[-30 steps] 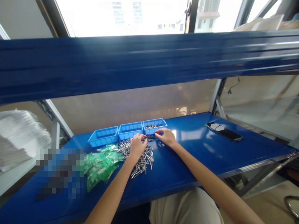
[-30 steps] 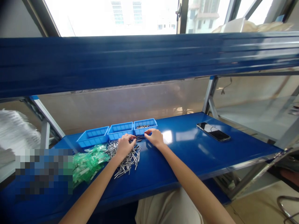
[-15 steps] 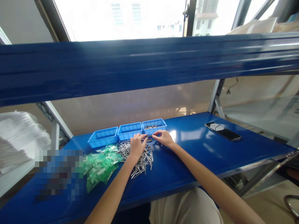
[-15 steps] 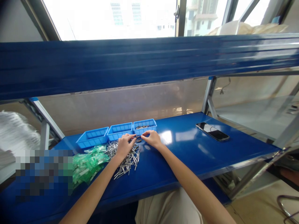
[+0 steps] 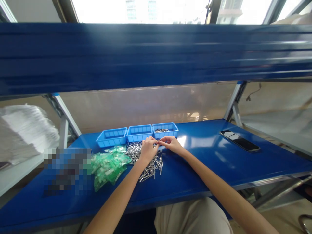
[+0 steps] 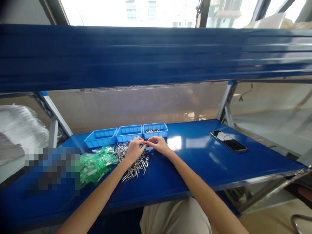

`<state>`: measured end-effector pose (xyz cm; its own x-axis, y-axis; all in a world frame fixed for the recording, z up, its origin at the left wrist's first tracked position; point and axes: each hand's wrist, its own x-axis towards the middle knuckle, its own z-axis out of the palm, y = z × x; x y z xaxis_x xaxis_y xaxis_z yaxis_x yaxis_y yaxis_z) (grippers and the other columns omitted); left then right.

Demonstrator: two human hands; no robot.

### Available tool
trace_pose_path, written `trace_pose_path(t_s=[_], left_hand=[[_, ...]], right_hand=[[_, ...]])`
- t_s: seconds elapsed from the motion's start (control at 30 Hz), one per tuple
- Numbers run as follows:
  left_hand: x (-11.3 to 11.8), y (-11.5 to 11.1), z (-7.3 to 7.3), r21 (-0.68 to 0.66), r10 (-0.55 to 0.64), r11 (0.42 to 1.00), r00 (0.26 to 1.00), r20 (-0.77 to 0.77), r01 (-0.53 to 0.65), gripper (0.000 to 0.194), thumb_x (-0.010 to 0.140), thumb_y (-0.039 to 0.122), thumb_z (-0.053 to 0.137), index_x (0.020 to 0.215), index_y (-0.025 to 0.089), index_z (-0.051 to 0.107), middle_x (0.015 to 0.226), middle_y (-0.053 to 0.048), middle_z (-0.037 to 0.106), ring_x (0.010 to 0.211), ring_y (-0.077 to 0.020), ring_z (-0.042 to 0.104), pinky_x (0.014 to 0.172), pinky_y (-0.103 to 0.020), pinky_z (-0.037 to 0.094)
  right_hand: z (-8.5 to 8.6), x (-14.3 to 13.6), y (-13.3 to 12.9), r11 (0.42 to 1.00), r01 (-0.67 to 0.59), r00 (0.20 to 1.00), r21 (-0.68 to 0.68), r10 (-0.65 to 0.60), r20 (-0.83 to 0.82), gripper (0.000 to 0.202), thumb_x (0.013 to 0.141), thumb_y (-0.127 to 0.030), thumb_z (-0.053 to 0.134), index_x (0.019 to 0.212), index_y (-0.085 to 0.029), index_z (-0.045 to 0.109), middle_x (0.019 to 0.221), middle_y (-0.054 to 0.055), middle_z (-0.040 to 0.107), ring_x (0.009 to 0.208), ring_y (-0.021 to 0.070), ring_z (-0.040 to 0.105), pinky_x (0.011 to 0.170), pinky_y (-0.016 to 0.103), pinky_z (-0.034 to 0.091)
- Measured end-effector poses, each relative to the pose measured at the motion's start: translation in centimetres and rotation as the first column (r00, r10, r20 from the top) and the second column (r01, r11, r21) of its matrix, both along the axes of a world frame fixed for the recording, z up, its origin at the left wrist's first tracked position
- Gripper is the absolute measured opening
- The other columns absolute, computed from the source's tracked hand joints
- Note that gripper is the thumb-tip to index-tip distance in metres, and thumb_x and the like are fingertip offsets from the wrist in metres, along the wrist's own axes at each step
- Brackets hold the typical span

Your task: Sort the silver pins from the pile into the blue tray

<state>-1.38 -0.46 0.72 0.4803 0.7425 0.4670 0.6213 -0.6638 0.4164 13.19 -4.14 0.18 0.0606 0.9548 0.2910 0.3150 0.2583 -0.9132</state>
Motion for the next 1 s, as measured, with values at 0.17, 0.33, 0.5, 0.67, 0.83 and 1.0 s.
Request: trace_pose_path(t_s=[0.17,0.33,0.5,0.67,0.83,1.0], left_hand=[[0.14,-0.07,0.17,-0.012,0.025,1.000,0.993,0.117,-0.024,0.013,0.078,0.027,0.055,0.077,0.020,0.066,0.083,-0.003,0.059,0.085,-0.0174,0.053,0.078,-0.034,0.036],[0.07,0.08,0.17,-0.024,0.038,0.999,0.990,0.137,-0.035,0.009,0.077,0.023,0.057,0.077,0.020,0.065,0.084,-0.002,0.058,0.086,-0.0173,0.053,0.080,-0.034,0.036],[0.03,-0.02,0.24,-0.008,0.050,0.999,0.993,0.109,-0.049,0.015,0.079,0.031,0.054,0.078,0.019,0.064,0.086,-0.003,0.059,0.087,-0.0180,0.052,0.081,-0.035,0.036],[0.08,-0.29,0.26,-0.027,0.017,1.000,1.000,0.004,-0.017,0.014,0.078,0.030,0.055,0.079,0.021,0.066,0.085,-0.003,0.059,0.087,-0.0185,0.052,0.078,-0.035,0.036],[-0.11,-0.12,0.21,0.001,0.055,0.999,0.998,0.037,-0.055,0.016,0.081,0.027,0.051,0.084,0.021,0.066,0.087,-0.003,0.060,0.088,-0.0178,0.052,0.080,-0.034,0.036],[-0.42,0.22,0.28,0.006,0.130,0.991,0.989,0.077,-0.131,0.016,0.080,0.029,0.051,0.087,0.022,0.064,0.090,-0.003,0.059,0.090,-0.0188,0.052,0.079,-0.034,0.036]], right_hand=[[0.33,0.07,-0.16,0.998,0.061,0.998,-0.007,-0.061,-0.021,0.037,0.065,-0.049,0.060,0.076,-0.013,0.066,0.071,0.005,0.064,0.050,0.0086,0.050,0.046,0.021,0.038],[0.48,-0.02,-0.34,0.999,0.046,0.999,-0.008,-0.046,-0.012,0.039,0.063,-0.050,0.062,0.072,-0.013,0.065,0.068,0.004,0.063,0.050,0.0082,0.048,0.047,0.021,0.038],[0.38,-0.16,-0.32,0.997,0.075,0.994,-0.011,-0.076,-0.079,0.039,0.064,-0.051,0.061,0.076,-0.014,0.064,0.066,0.002,0.061,0.048,0.0071,0.045,0.044,0.020,0.037],[-0.14,0.07,0.02,0.988,0.141,0.980,-0.065,-0.148,-0.131,0.043,0.065,-0.052,0.059,0.084,-0.015,0.066,0.065,0.003,0.061,0.047,0.0074,0.044,0.038,0.018,0.034],[-0.45,0.54,0.20,0.983,0.170,0.981,-0.070,-0.176,-0.082,0.043,0.064,-0.053,0.060,0.081,-0.014,0.067,0.068,0.004,0.063,0.047,0.0083,0.047,0.036,0.018,0.033],[-0.16,0.80,0.13,0.983,0.164,0.982,-0.087,-0.171,-0.079,0.039,0.063,-0.049,0.062,0.080,-0.014,0.068,0.067,0.006,0.064,0.048,0.0096,0.050,0.035,0.018,0.035]])
